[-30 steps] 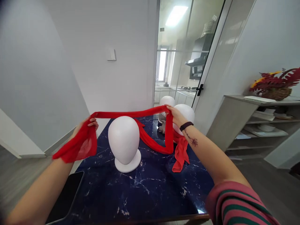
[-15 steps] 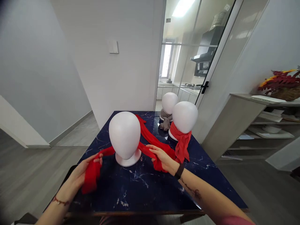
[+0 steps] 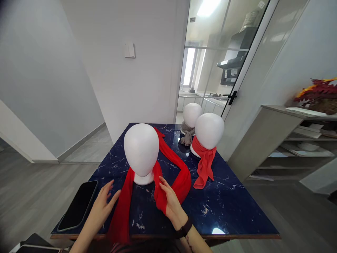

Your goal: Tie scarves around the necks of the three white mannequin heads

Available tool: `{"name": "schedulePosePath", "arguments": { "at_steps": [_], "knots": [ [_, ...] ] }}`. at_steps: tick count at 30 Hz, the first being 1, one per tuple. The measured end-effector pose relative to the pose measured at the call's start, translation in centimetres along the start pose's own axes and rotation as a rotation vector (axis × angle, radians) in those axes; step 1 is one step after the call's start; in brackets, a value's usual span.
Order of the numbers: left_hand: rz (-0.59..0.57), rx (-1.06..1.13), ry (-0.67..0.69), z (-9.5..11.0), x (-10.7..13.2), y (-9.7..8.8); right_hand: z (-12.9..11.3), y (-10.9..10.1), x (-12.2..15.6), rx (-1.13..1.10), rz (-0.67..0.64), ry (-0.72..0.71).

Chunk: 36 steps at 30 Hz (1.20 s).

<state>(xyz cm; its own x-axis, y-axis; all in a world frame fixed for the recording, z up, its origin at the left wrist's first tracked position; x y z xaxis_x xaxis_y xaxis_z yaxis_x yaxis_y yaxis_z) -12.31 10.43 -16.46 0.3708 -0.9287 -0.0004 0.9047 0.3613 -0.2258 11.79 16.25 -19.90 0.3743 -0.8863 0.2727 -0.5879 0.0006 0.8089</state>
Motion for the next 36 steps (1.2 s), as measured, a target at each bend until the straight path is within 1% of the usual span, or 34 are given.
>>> {"name": "schedulePosePath", "arguments": {
  "at_steps": [1, 2, 4, 6, 8, 10, 11, 12, 14, 16, 17, 19, 20, 23, 25, 26, 28, 30, 32, 34, 36],
  "knots": [
    [0.020, -0.062, 0.053, 0.4, -0.8, 0.6, -0.1, 0.1, 0.1, -0.009, 0.005, -0.012],
    [0.030, -0.106, 0.072, 0.5, -1.4, 1.4, -0.2, 0.2, 0.3, -0.019, 0.008, -0.020],
    [0.036, -0.165, 0.070, 0.2, -2.3, 2.9, -0.6, 0.2, 0.7, -0.032, 0.005, -0.027],
    [0.020, -0.220, 0.040, -0.6, -2.8, 3.9, -1.0, -0.1, 1.0, -0.024, -0.005, -0.031],
    [0.002, -0.277, -0.018, -1.3, -3.2, 3.9, -1.4, -0.6, 1.3, -0.013, -0.011, -0.029],
    [-0.023, -0.255, -0.088, -1.4, -3.7, 3.4, -1.5, -1.1, 1.4, -0.020, -0.013, -0.024],
    [-0.040, -0.173, -0.120, -1.3, -3.9, 3.2, -1.5, -1.2, 1.3, -0.037, -0.012, -0.021],
    [-0.061, -0.035, -0.155, -1.0, -4.0, 3.2, -1.4, -1.1, 1.3, -0.060, -0.011, -0.017],
    [-0.125, 0.356, -0.266, -0.4, -3.9, 3.8, -0.9, -0.8, 1.0, -0.112, -0.005, 0.000],
    [-0.235, 0.764, -0.418, 0.0, -2.9, 5.3, -0.1, -0.3, 0.7, -0.156, -0.007, 0.045],
    [-0.295, 0.928, -0.485, 0.1, -2.3, 6.2, 0.4, -0.1, 0.6, -0.172, -0.008, 0.070],
    [-0.379, 1.138, -0.572, -0.1, -0.9, 7.6, 1.3, 0.1, 0.5, -0.196, 0.000, 0.122],
    [-0.390, 1.184, -0.599, -0.4, -0.4, 8.0, 1.6, 0.1, 0.5, -0.209, 0.008, 0.136],
    [-0.398, 1.158, -0.708, -1.4, 0.7, 8.6, 2.0, -0.2, 0.5, -0.248, 0.006, 0.140],
    [-0.424, 1.163, -0.752, -1.2, 0.6, 8.5, 1.8, -0.4, 0.7, -0.278, -0.015, 0.154],
    [-0.432, 1.200, -0.747, -0.8, 0.4, 8.4, 1.7, -0.4, 0.7, -0.296, -0.020, 0.170],
    [-0.414, 1.292, -0.697, 0.3, -0.3, 8.2, 1.4, -0.4, 0.9, -0.336, -0.017, 0.195],
    [-0.379, 1.289, -0.672, 0.9, -0.8, 8.2, 1.1, -0.3, 1.0, -0.356, 0.001, 0.175],
    [-0.349, 1.161, -0.686, 0.6, -0.8, 8.5, 1.0, -0.2, 1.3, -0.295, 0.019, 0.148],
    [-0.355, 1.010, -0.698, 0.1, -0.6, 8.9, 1.0, -0.2, 1.9, -0.151, 0.046, 0.105],
    [-0.378, 0.935, -0.681, -0.3, -0.3, 9.2, 1.1, 0.1, 2.8, 0.020, 0.069, 0.059]
  ]
}}
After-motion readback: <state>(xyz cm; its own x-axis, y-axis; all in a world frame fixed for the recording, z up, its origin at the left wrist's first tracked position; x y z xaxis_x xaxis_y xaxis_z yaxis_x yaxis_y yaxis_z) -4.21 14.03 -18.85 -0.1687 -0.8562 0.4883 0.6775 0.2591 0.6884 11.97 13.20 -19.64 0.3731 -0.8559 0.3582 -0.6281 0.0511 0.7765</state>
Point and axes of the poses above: each hand's wrist, its own x-axis away from the middle knuckle, its own y-axis out of the palm, z = x × y, the point moved 5 cm from there along -x, towards the middle knuckle, and after that the axes turned 6 degrees about -z, right-handed, at the moved point
